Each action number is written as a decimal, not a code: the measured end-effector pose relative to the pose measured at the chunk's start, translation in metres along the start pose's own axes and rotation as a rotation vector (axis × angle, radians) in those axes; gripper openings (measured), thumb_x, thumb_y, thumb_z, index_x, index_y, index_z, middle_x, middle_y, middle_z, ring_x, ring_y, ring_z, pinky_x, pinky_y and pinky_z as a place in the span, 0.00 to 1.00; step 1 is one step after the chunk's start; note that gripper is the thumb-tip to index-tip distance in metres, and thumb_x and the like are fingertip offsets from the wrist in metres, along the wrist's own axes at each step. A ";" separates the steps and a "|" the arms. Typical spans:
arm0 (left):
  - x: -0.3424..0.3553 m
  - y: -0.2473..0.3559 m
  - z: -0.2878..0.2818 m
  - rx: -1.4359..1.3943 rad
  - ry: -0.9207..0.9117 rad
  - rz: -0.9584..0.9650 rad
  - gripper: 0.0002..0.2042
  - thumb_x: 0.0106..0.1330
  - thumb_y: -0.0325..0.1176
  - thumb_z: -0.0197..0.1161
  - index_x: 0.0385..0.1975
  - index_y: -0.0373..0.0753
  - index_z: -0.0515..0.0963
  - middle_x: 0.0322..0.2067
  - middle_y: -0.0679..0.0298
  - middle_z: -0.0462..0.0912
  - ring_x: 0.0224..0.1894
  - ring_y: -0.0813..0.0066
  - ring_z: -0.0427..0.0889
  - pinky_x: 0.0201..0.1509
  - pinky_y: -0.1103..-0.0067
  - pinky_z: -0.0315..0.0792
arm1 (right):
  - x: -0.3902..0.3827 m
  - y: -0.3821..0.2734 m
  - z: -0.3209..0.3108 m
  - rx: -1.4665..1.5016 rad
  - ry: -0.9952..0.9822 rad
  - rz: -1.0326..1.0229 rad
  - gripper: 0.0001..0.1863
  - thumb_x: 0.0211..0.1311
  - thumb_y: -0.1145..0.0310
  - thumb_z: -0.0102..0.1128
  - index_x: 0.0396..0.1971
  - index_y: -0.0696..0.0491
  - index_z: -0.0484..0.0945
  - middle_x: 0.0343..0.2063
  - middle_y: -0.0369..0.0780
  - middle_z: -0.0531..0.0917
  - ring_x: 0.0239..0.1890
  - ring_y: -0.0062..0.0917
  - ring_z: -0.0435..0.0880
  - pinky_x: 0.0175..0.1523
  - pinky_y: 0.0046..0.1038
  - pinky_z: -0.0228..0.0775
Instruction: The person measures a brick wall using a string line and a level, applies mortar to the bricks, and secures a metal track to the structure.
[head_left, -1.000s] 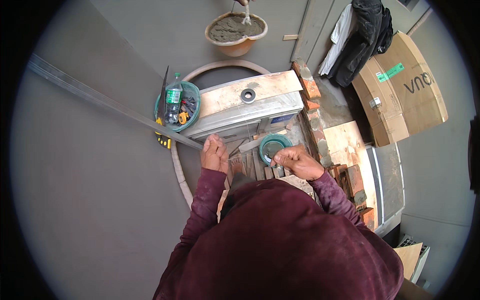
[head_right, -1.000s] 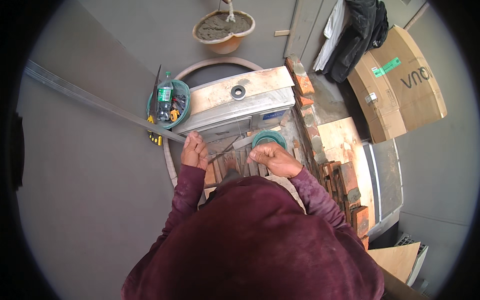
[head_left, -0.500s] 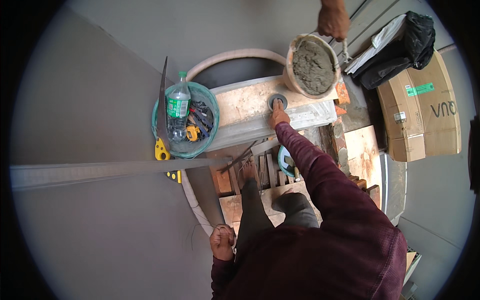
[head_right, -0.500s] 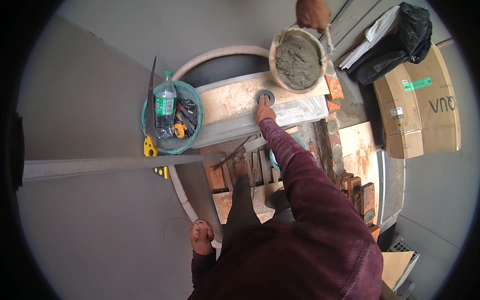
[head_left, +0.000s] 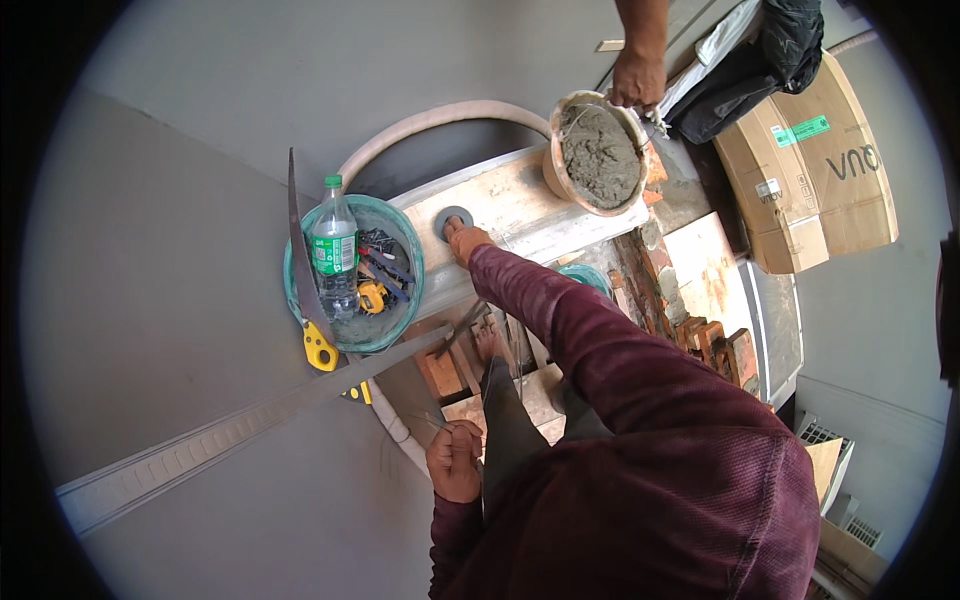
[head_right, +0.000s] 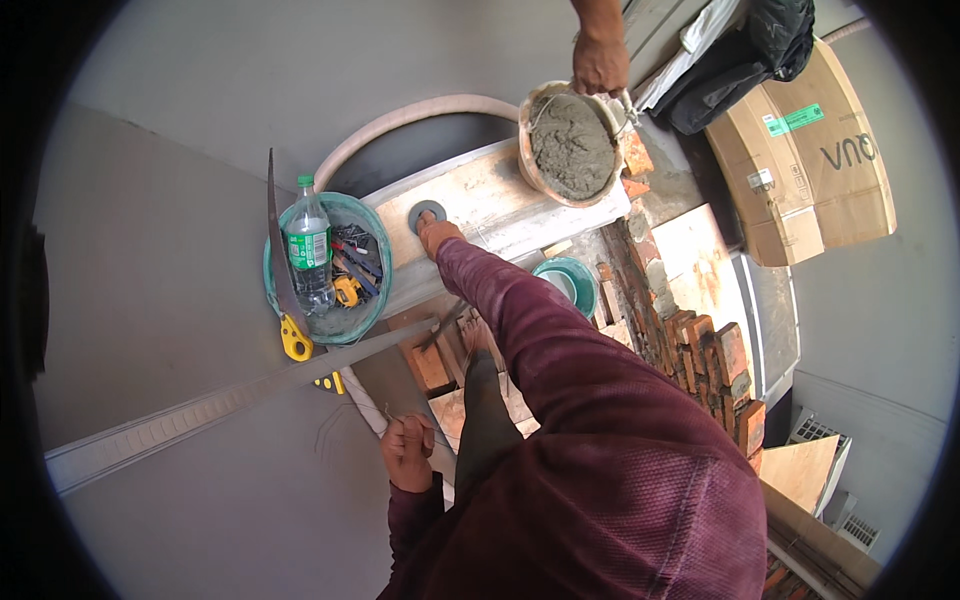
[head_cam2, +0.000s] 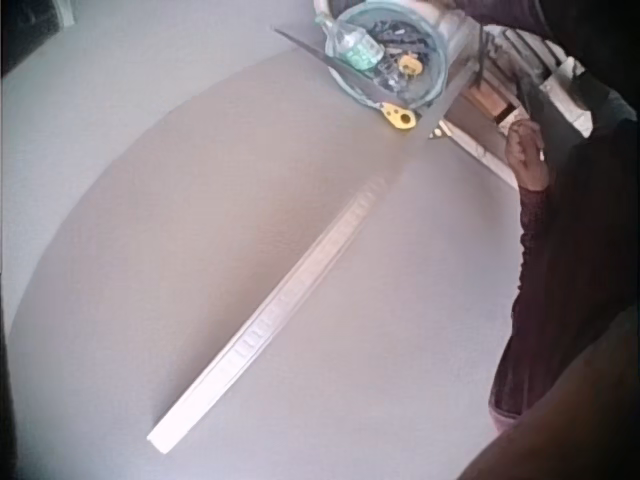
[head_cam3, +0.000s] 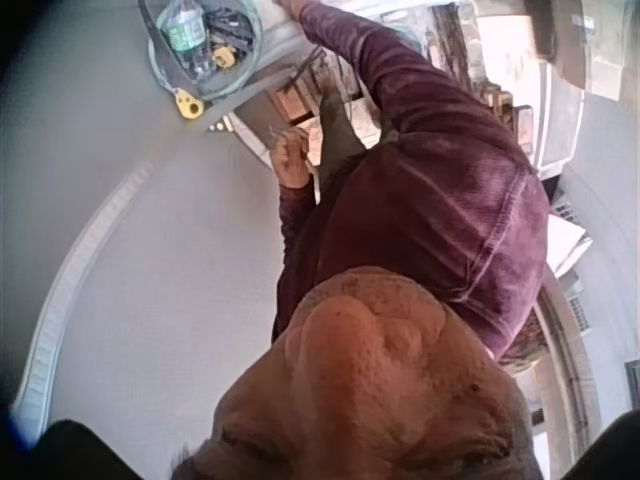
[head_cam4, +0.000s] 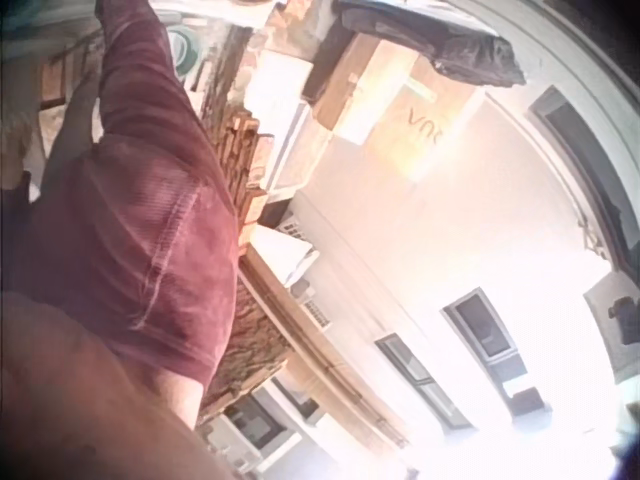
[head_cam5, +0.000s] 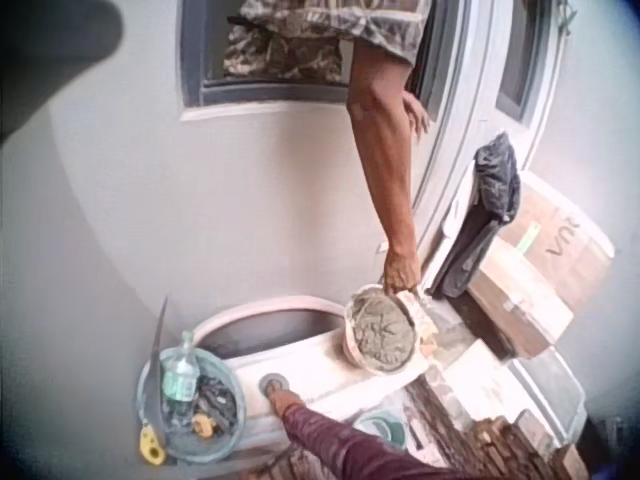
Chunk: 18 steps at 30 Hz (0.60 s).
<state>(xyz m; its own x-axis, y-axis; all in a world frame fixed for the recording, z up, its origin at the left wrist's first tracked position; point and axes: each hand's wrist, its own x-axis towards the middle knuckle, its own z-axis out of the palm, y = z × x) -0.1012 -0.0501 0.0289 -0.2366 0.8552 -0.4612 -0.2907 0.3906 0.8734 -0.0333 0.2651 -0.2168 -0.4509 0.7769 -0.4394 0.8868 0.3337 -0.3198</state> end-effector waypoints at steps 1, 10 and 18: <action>0.005 -0.001 0.003 -0.052 -0.025 -0.006 0.15 0.74 0.39 0.50 0.29 0.35 0.73 0.19 0.72 0.68 0.20 0.87 0.62 0.24 0.87 0.55 | -0.012 0.008 -0.010 -0.006 0.015 -0.019 0.22 0.60 0.77 0.51 0.56 0.58 0.68 0.60 0.47 0.66 0.52 0.45 0.78 0.57 0.37 0.72; 0.025 0.038 0.029 0.359 -0.046 0.499 0.14 0.74 0.37 0.46 0.30 0.36 0.73 0.17 0.74 0.64 0.17 0.89 0.58 0.20 0.87 0.51 | -0.287 -0.013 -0.117 1.257 -0.496 -0.289 0.32 0.71 0.44 0.41 0.50 0.61 0.74 0.42 0.44 0.81 0.45 0.28 0.82 0.45 0.28 0.77; 0.010 0.063 0.086 -0.091 -0.292 0.262 0.15 0.74 0.41 0.48 0.34 0.36 0.74 0.19 0.73 0.67 0.19 0.89 0.59 0.21 0.89 0.53 | -0.447 0.006 -0.169 1.215 -0.158 -0.202 0.19 0.70 0.63 0.52 0.54 0.59 0.72 0.19 0.30 0.73 0.22 0.10 0.69 0.29 0.16 0.63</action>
<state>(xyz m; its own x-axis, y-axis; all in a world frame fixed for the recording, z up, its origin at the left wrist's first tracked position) -0.0421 0.0121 0.0930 -0.0443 0.9878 -0.1496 -0.3394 0.1259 0.9322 0.1905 0.0099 0.1197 -0.6506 0.6681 -0.3612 0.1691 -0.3362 -0.9265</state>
